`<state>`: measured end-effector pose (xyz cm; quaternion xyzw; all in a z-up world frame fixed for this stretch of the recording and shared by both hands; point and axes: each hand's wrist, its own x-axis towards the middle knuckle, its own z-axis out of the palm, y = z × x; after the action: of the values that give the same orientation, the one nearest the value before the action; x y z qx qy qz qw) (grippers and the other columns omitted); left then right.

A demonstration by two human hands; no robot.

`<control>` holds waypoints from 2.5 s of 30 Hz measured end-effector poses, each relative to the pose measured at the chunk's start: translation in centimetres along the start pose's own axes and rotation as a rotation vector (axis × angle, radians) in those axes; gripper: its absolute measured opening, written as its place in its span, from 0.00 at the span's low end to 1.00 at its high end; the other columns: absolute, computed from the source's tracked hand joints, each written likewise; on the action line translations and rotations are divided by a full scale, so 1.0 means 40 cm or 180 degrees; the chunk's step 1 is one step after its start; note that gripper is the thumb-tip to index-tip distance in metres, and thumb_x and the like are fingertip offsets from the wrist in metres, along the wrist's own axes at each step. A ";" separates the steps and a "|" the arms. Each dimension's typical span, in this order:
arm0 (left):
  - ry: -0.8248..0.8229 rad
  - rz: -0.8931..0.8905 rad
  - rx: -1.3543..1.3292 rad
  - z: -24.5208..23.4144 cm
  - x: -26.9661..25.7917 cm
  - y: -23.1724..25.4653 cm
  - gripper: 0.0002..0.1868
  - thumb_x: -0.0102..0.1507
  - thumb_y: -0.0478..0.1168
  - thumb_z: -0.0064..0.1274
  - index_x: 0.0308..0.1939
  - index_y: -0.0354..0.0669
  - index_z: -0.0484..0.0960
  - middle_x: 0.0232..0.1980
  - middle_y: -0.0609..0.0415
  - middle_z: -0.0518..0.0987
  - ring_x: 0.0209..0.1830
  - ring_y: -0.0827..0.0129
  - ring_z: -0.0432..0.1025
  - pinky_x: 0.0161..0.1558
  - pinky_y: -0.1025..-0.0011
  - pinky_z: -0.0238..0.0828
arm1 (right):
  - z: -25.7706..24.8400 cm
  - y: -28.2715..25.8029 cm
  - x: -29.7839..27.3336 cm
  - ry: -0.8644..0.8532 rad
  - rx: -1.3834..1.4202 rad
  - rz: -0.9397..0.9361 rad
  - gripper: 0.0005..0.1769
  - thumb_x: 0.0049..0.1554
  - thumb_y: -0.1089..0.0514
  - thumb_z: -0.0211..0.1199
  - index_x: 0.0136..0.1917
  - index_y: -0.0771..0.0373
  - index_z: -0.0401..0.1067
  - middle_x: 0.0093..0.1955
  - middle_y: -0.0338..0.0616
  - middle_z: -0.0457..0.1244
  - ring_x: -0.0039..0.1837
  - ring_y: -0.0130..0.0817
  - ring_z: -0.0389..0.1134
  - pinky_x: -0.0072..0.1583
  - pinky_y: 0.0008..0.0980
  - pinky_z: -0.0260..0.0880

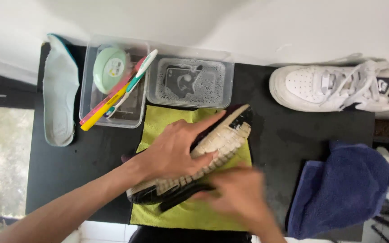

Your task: Scrubbing the sole of a sneaker with a brush and soapy water to remove dirt.

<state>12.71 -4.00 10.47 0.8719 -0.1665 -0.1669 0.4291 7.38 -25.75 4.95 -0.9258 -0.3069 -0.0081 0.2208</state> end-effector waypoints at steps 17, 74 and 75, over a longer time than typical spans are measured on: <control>-0.0298 -0.0336 0.0055 -0.016 0.009 -0.009 0.44 0.62 0.48 0.57 0.82 0.56 0.58 0.18 0.59 0.48 0.19 0.68 0.47 0.27 0.67 0.50 | -0.040 -0.028 0.007 0.0084 0.0237 0.0123 0.23 0.53 0.25 0.61 0.32 0.39 0.79 0.23 0.22 0.64 0.26 0.23 0.65 0.31 0.33 0.62; -0.0103 0.0553 0.0265 -0.020 -0.050 0.081 0.42 0.58 0.47 0.56 0.76 0.40 0.65 0.30 0.44 0.84 0.27 0.48 0.77 0.36 0.57 0.69 | -0.148 -0.024 -0.051 -0.0434 -0.0201 0.0653 0.45 0.45 0.10 0.59 0.18 0.52 0.64 0.16 0.31 0.57 0.23 0.37 0.62 0.32 0.41 0.59; -0.0064 0.0542 0.0274 -0.033 -0.055 0.078 0.42 0.58 0.47 0.56 0.76 0.40 0.65 0.30 0.44 0.84 0.27 0.48 0.77 0.36 0.57 0.69 | -0.146 -0.029 -0.035 -0.0432 -0.0205 0.0613 0.45 0.45 0.10 0.59 0.18 0.52 0.64 0.16 0.31 0.57 0.23 0.37 0.62 0.32 0.41 0.59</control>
<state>10.88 -3.93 14.08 0.8706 -0.2513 -0.1313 0.4022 6.31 -28.13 10.47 -0.9560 -0.2304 0.0660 0.1693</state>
